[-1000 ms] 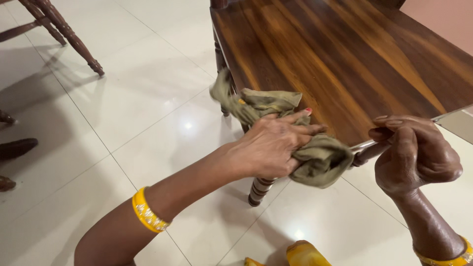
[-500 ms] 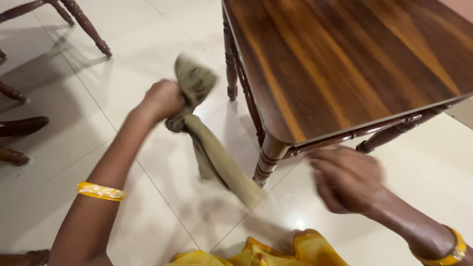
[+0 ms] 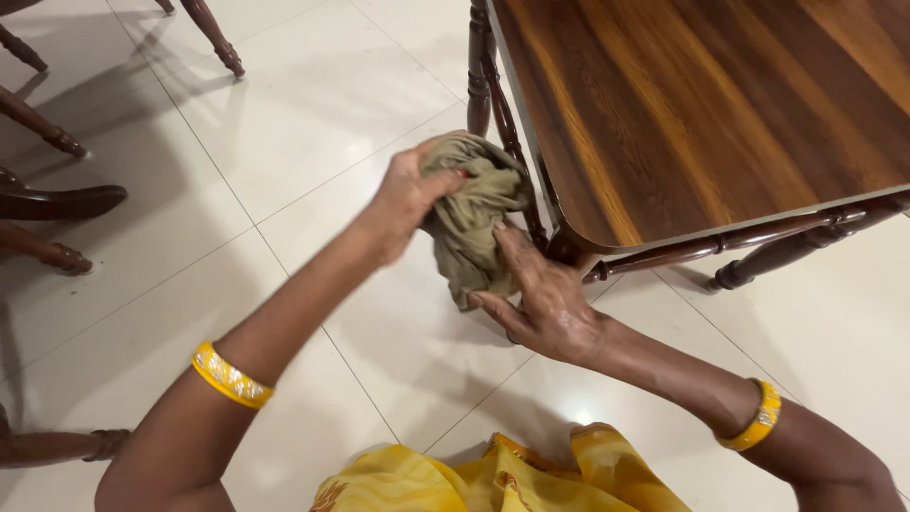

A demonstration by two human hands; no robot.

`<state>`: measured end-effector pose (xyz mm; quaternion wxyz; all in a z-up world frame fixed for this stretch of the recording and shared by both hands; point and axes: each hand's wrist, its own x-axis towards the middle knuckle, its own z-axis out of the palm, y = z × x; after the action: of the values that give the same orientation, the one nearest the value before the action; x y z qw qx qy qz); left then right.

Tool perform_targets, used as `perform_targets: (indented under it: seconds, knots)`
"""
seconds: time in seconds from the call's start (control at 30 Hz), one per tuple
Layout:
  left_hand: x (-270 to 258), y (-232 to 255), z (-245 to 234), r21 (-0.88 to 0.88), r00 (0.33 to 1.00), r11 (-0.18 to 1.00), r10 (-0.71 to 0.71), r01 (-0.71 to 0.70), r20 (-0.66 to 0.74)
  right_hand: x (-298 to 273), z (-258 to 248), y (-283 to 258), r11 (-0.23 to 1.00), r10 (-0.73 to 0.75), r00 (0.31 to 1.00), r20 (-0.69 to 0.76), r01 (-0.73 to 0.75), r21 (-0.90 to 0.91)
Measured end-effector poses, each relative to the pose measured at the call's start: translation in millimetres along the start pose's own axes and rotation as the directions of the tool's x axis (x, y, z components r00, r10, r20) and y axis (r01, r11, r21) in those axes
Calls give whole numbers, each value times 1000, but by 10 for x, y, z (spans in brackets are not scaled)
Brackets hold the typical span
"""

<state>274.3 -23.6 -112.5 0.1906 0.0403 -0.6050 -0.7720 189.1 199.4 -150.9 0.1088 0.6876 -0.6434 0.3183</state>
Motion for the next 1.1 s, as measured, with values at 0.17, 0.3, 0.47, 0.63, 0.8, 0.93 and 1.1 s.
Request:
perform_targets:
  seconds: [0.17, 0.3, 0.47, 0.63, 0.8, 0.93, 1.1]
  knots:
    - [-4, 151, -36, -59, 994, 996, 63, -68, -93, -6, 104, -25, 898, 234, 972, -4, -215, 384]
    - [-70, 292, -168, 70, 994, 992, 107, -105, -29, 103, 75, -86, 447, 553, 780, 293, -575, 685]
    - [-228, 507, 75, 384, 977, 923, -81, -1, 198, 345, -21, -193, -120, 466, 778, 422, -417, 901]
    - [-280, 828, 73, 523, 992, 849, 12, -78, 129, 556, -280, -489, 49, 458, 860, 224, -276, 960]
    - [-235, 998, -141, 266, 882, 840, 447, -472, 153, 881, -967, -427, 597, 377, 913, -156, -111, 795]
    - [-176, 964, 189, 84, 841, 842, 518, -534, 156, 1206, -1666, -80, 869, 289, 936, -200, -169, 466]
    - [42, 910, 694, 26, 875, 902, 410, -430, 256, 1181, -2095, 222, 911, 340, 935, 102, -301, -280]
